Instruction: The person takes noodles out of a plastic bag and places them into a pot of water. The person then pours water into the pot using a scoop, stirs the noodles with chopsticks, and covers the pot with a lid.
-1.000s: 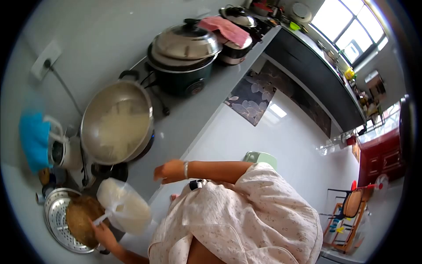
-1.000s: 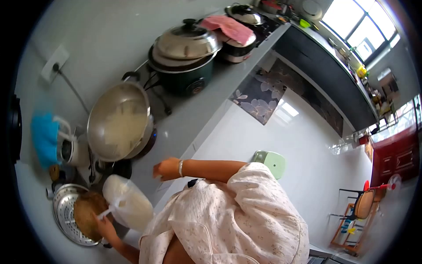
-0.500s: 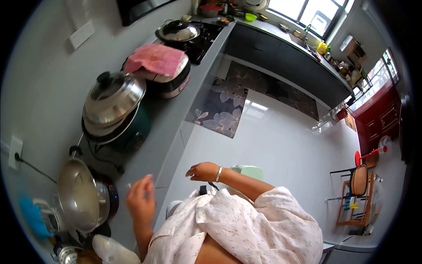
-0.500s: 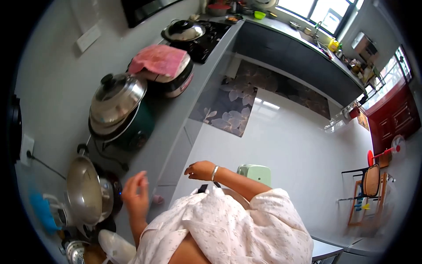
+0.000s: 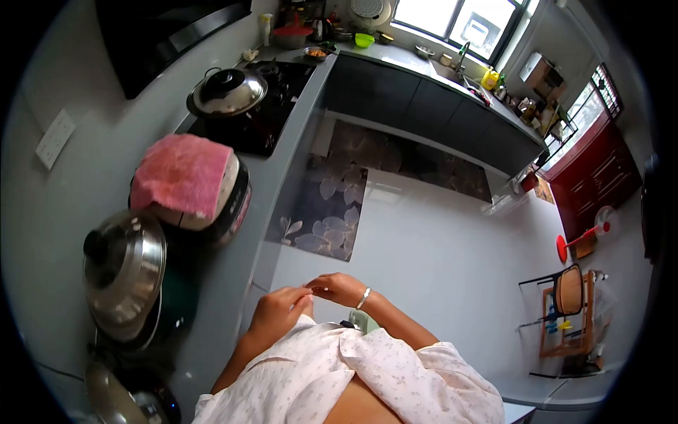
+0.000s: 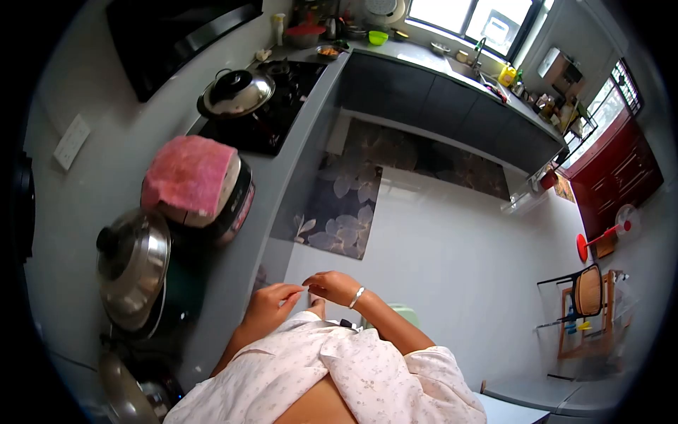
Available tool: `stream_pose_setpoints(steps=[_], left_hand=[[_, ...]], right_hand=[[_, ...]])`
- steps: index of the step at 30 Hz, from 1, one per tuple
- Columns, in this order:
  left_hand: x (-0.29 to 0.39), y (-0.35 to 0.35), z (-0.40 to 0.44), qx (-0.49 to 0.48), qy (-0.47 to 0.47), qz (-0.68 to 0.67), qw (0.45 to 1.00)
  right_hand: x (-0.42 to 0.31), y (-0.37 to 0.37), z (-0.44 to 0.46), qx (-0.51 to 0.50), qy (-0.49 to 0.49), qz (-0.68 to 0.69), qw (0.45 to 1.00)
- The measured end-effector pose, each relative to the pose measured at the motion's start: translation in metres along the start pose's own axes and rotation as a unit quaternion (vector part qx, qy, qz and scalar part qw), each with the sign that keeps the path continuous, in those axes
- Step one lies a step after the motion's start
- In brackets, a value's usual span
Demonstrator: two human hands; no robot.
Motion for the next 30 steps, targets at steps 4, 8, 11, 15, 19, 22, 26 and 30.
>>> stream_pose_setpoints(steps=[4, 8, 11, 15, 19, 22, 26, 30], left_hand=[[-0.022, 0.006, 0.095, -0.029, 0.015, -0.033, 0.999], [-0.033, 0.014, 0.181, -0.041, 0.045, -0.041, 0.997], [-0.04, 0.021, 0.236, -0.088, 0.047, -0.034, 0.994], [-0.059, 0.046, 0.301, -0.092, 0.025, -0.056, 0.994], [-0.074, 0.075, 0.375, -0.083, -0.022, -0.057, 0.995], [-0.093, 0.11, 0.441, -0.057, -0.036, -0.073, 0.995], [-0.088, 0.138, 0.532, -0.03, -0.092, -0.143, 0.985], [-0.103, 0.16, 0.614, 0.01, -0.178, -0.305, 0.936]], right_hand=[[0.03, -0.07, 0.042, -0.009, 0.041, -0.069, 0.997], [0.075, -0.132, 0.064, 0.07, 0.063, -0.021, 0.995], [0.118, -0.163, 0.063, 0.13, 0.1, 0.012, 0.986], [0.177, -0.208, 0.062, 0.1, 0.166, 0.009, 0.981], [0.248, -0.271, 0.083, 0.086, 0.184, 0.028, 0.979], [0.3, -0.331, 0.107, 0.104, 0.164, 0.026, 0.981], [0.338, -0.41, 0.137, 0.104, 0.144, 0.017, 0.984], [0.367, -0.472, 0.162, 0.074, 0.158, -0.029, 0.984]])
Point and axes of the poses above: each hand's wrist, its own z-axis towards the middle knuckle, its own y-axis out of the palm, x = y × z, the point moved 1 cm from there along z, towards the middle knuckle, and after that the axes turned 2 degrees about x, right-handed, at the moved point
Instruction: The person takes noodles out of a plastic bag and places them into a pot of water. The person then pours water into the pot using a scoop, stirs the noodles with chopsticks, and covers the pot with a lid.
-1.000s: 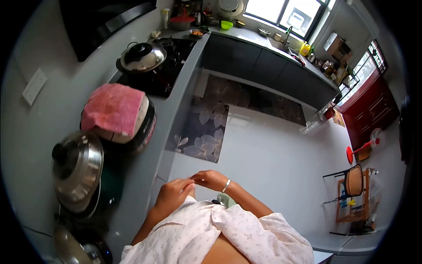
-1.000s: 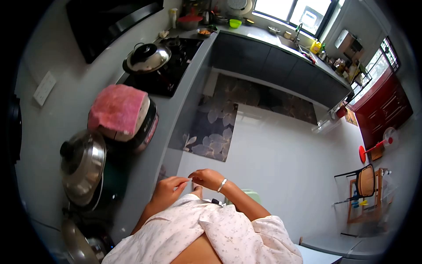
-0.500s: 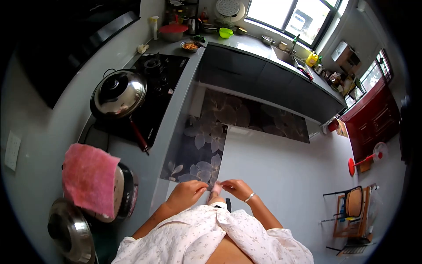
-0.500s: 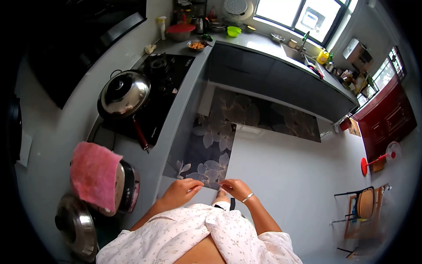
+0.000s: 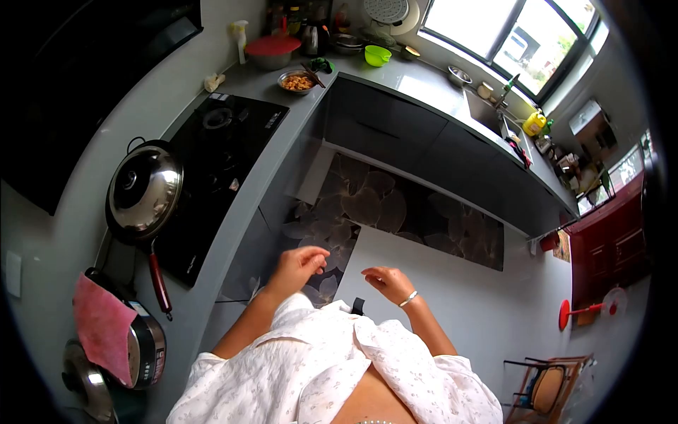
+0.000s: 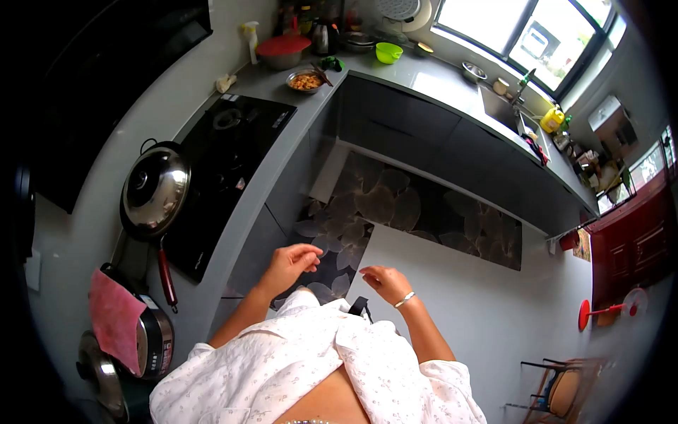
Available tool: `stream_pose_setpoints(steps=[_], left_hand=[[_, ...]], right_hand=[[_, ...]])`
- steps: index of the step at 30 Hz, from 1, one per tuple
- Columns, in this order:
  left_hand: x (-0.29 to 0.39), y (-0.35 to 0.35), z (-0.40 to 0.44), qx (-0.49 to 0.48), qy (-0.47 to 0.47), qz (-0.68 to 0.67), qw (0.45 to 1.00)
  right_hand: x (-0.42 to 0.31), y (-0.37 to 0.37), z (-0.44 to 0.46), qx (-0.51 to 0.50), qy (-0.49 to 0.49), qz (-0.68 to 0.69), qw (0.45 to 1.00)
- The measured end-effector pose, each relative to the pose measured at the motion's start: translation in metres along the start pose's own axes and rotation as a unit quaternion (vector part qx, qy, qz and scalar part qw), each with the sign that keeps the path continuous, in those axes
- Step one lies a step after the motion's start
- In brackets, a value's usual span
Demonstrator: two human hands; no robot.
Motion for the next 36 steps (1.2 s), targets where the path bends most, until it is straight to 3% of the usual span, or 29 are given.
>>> stream_pose_setpoints(steps=[7, 15, 22, 30, 36], left_hand=[[-0.01, -0.023, 0.161, 0.047, -0.067, -0.126, 0.989], [-0.038, -0.076, 0.433, 0.135, -0.08, -0.246, 0.956], [-0.074, -0.099, 0.627, 0.235, -0.141, -0.383, 0.882], [-0.087, -0.103, 0.705, 0.224, -0.163, -0.462, 0.843], [-0.061, -0.081, 0.674, 0.262, -0.006, -0.399, 0.879]], right_hand=[[0.043, -0.046, 0.062, 0.008, 0.031, 0.001, 0.999], [0.106, -0.105, 0.147, 0.088, 0.117, 0.06, 0.987], [0.09, -0.164, 0.266, 0.07, 0.113, 0.055, 0.99], [0.101, -0.18, 0.308, 0.043, 0.13, 0.061, 0.989], [0.108, -0.185, 0.32, 0.016, 0.091, 0.066, 0.994]])
Point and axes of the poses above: each hand's wrist, its own z-axis towards the middle knuckle, its own y-axis out of the palm, x = y × z, the point moved 1 cm from there along z, towards the middle knuckle, and after that the axes turned 2 degrees about x, right-handed, at the moved point
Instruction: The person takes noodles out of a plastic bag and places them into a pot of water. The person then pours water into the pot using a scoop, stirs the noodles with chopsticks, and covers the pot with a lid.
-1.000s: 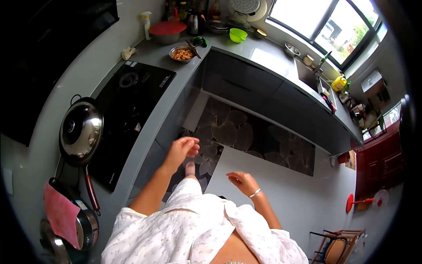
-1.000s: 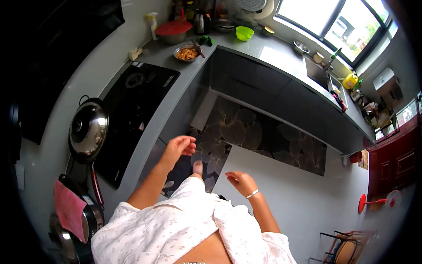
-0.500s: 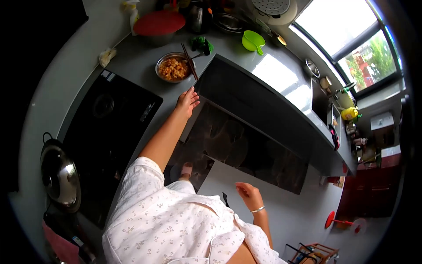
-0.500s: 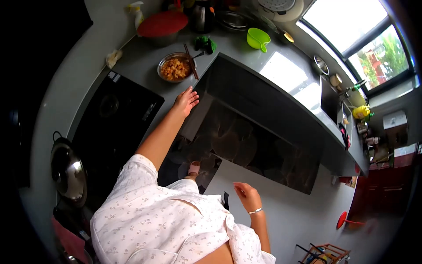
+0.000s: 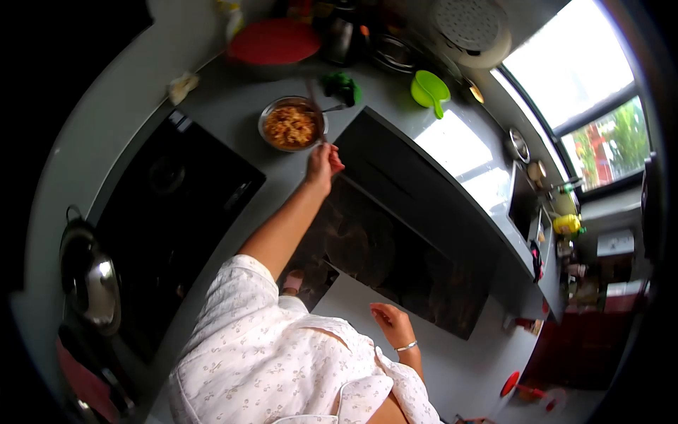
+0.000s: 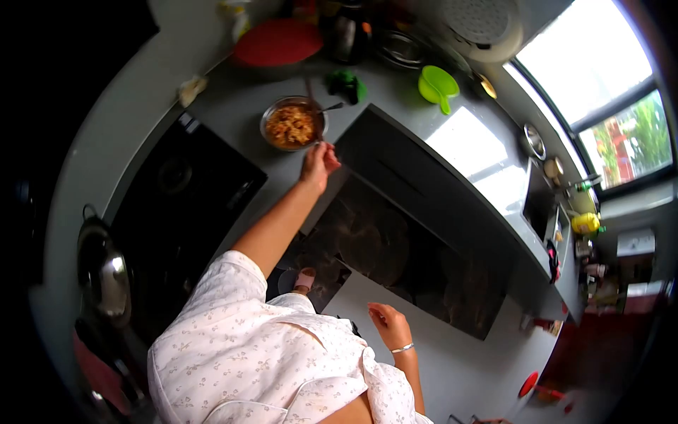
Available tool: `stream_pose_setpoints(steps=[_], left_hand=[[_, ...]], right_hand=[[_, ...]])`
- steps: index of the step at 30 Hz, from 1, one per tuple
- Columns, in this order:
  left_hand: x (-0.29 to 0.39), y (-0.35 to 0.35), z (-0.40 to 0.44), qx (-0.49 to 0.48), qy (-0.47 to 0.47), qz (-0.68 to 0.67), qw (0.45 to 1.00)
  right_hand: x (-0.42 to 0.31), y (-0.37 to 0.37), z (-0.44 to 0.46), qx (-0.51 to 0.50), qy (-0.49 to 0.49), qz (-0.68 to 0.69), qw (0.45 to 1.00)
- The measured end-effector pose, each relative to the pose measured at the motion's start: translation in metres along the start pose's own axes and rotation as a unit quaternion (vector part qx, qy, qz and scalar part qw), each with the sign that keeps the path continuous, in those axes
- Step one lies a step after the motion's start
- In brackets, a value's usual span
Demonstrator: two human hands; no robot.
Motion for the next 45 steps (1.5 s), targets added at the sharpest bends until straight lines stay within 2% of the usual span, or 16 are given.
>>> stream_pose_setpoints(steps=[3, 6, 9, 11, 12, 13, 17, 19, 21, 24, 29, 32, 36, 40, 42, 45], left_hand=[[0.021, 0.008, -0.087, -0.083, 0.053, 0.031, 0.995], [0.029, -0.005, -0.193, -0.119, 0.041, 0.098, 0.987], [0.023, -0.045, -0.293, -0.144, 0.05, 0.209, 0.966], [0.03, -0.067, -0.361, -0.118, 0.046, 0.297, 0.946], [0.033, -0.076, -0.394, -0.074, 0.067, 0.371, 0.923], [0.008, -0.101, -0.412, -0.04, 0.292, 0.445, 0.846], [0.05, -0.106, -0.558, 0.074, 0.146, 0.614, 0.772], [0.025, -0.139, -0.588, 0.083, 0.211, 0.518, 0.825], [0.028, -0.151, -0.63, 0.13, 0.189, 0.41, 0.883], [0.038, -0.165, -0.688, 0.228, 0.197, 0.379, 0.875], [0.061, -0.2, -0.781, 0.351, 0.192, 0.312, 0.862], [0.07, -0.236, -0.85, 0.461, 0.225, 0.345, 0.786], [0.079, -0.301, -0.958, 0.544, 0.219, 0.259, 0.767], [0.088, -0.342, -1.056, 0.635, 0.266, 0.226, 0.689], [0.096, -0.35, -1.092, 0.674, 0.259, 0.181, 0.668], [0.096, -0.372, -1.127, 0.711, 0.265, 0.176, 0.627]], right_hand=[[-0.001, 0.002, 0.015, 0.06, -0.083, -0.006, 0.995], [-0.045, -0.007, 0.023, 0.127, -0.211, -0.052, 0.968], [-0.09, -0.004, 0.011, 0.134, -0.391, -0.105, 0.904], [-0.117, 0.006, -0.005, 0.117, -0.517, -0.22, 0.819], [-0.126, 0.017, -0.013, 0.089, -0.553, -0.202, 0.803], [-0.132, 0.031, -0.027, 0.023, -0.583, -0.234, 0.778], [-0.125, 0.104, -0.07, -0.174, -0.688, -0.203, 0.675], [-0.126, 0.14, -0.095, -0.253, -0.67, -0.151, 0.681], [-0.141, 0.163, -0.128, -0.27, -0.687, -0.161, 0.655], [-0.158, 0.206, -0.169, -0.336, -0.705, -0.072, 0.621], [-0.191, 0.278, -0.257, -0.414, -0.68, -0.068, 0.601], [-0.21, 0.33, -0.322, -0.444, -0.691, -0.059, 0.567], [-0.242, 0.404, -0.43, -0.514, -0.664, -0.001, 0.543], [-0.284, 0.453, -0.534, -0.586, -0.645, 0.032, 0.49], [-0.294, 0.483, -0.569, -0.648, -0.624, 0.122, 0.42], [-0.304, 0.524, -0.61, -0.675, -0.588, 0.217, 0.389]])
Point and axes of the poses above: each hand's wrist, its own z-axis towards the middle knuckle, its own y-axis out of the palm, x = y × z, the point moved 1 cm from there along z, towards the middle knuckle, and after that the axes turned 2 degrees about x, right-handed, at the moved point
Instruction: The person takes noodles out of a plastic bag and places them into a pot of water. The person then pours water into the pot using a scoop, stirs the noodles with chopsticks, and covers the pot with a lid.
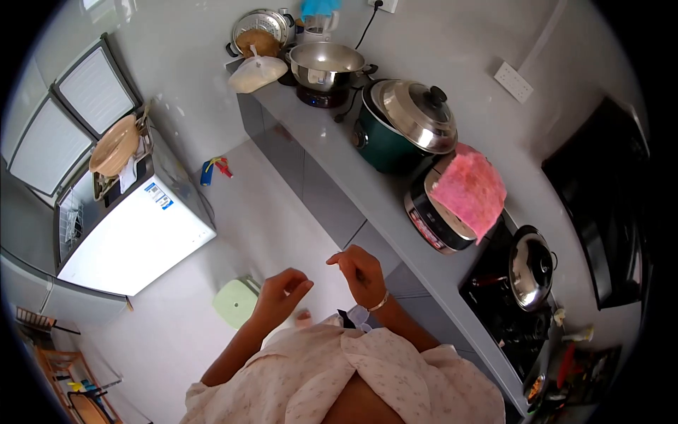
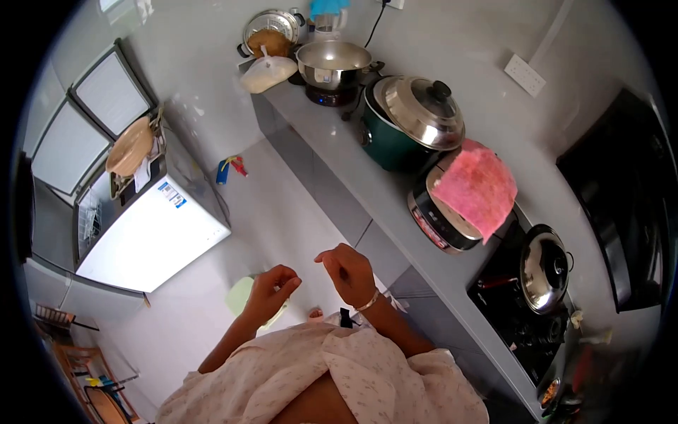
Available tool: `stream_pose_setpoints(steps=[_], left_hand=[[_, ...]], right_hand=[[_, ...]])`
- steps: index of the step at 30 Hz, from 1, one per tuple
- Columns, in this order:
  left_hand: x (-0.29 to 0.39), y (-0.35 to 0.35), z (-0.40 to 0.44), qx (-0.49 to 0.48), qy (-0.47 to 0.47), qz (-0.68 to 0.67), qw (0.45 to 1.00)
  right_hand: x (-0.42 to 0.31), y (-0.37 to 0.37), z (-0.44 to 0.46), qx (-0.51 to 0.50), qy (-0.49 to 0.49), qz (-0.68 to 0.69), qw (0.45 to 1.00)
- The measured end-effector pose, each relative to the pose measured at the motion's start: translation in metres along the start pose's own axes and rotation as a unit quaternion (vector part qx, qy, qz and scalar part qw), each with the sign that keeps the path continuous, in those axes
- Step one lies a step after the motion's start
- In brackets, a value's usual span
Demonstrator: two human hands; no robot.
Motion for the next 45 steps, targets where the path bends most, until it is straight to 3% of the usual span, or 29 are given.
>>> stream_pose_setpoints(steps=[5, 8, 10, 12, 14, 20, 21, 23, 25, 26, 28, 30, 32, 33, 36, 38, 40, 41, 42, 44, 45], left_hand=[[-0.014, -0.018, 0.037, 0.058, -0.037, 0.014, 0.998], [-0.019, -0.024, 0.066, 0.065, -0.038, -0.003, 0.997], [-0.021, -0.03, 0.092, 0.08, -0.031, 0.008, 0.996], [-0.019, -0.036, 0.118, 0.104, -0.037, 0.006, 0.994], [-0.016, -0.043, 0.148, 0.124, -0.047, -0.001, 0.991], [-0.008, -0.061, 0.235, 0.162, -0.033, -0.066, 0.984], [-0.008, -0.064, 0.245, 0.161, -0.037, -0.068, 0.984], [-0.011, -0.07, 0.266, 0.095, -0.053, -0.149, 0.983], [-0.007, -0.074, 0.29, 0.057, -0.061, -0.18, 0.98], [-0.007, -0.076, 0.301, 0.021, -0.069, -0.212, 0.975], [-0.021, -0.081, 0.325, -0.03, -0.075, -0.297, 0.951], [-0.044, -0.088, 0.357, -0.049, -0.044, -0.376, 0.924], [-0.022, -0.111, 0.383, -0.084, -0.091, -0.406, 0.905], [-0.013, -0.126, 0.403, -0.112, -0.122, -0.43, 0.888], [-0.023, -0.169, 0.449, -0.141, -0.096, -0.403, 0.899], [-0.016, -0.197, 0.471, -0.143, -0.135, -0.446, 0.873], [-0.017, -0.223, 0.493, -0.174, -0.094, -0.42, 0.886], [-0.02, -0.232, 0.505, -0.176, -0.087, -0.41, 0.891], [-0.021, -0.241, 0.514, -0.182, -0.093, -0.411, 0.889], [-0.023, -0.258, 0.532, -0.176, -0.118, -0.404, 0.89], [-0.026, -0.265, 0.541, -0.139, -0.145, -0.442, 0.874]], right_hand=[[0.029, 0.019, 0.055, 0.031, 0.017, 0.052, 0.998], [0.054, 0.014, 0.084, -0.006, 0.015, 0.033, 0.999], [0.072, 0.014, 0.104, -0.001, 0.062, 0.103, 0.993], [0.085, 0.014, 0.128, 0.01, 0.044, 0.127, 0.991], [0.102, 0.01, 0.152, 0.007, 0.115, 0.157, 0.981], [0.149, 0.011, 0.223, 0.068, 0.136, 0.182, 0.971], [0.154, 0.014, 0.234, 0.072, 0.104, 0.195, 0.973], [0.164, 0.015, 0.253, 0.079, 0.074, 0.205, 0.973], [0.166, 0.018, 0.273, -0.023, 0.005, 0.066, 0.998], [0.169, 0.025, 0.281, -0.02, 0.01, 0.063, 0.998], [0.176, 0.046, 0.295, -0.067, 0.032, 0.153, 0.985], [0.188, 0.07, 0.312, -0.076, 0.044, 0.159, 0.983], [0.194, 0.095, 0.331, -0.124, 0.071, 0.184, 0.973], [0.201, 0.109, 0.342, -0.126, 0.03, 0.137, 0.982], [0.219, 0.147, 0.373, -0.113, 0.073, 0.122, 0.983], [0.226, 0.171, 0.393, -0.103, 0.066, 0.111, 0.986], [0.225, 0.189, 0.416, -0.086, 0.091, 0.151, 0.981], [0.234, 0.197, 0.426, -0.084, 0.032, 0.114, 0.989], [0.233, 0.202, 0.432, -0.079, 0.039, 0.11, 0.99], [0.232, 0.211, 0.444, -0.065, 0.163, 0.165, 0.97], [0.237, 0.213, 0.448, -0.063, 0.168, 0.167, 0.969]])
Point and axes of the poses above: each hand's wrist, its own z-axis towards the middle knuckle, its own y-axis out of the palm, x = y × z, the point moved 1 cm from there along z, towards the middle knuckle, and after that the axes turned 2 degrees about x, right-handed, at the moved point
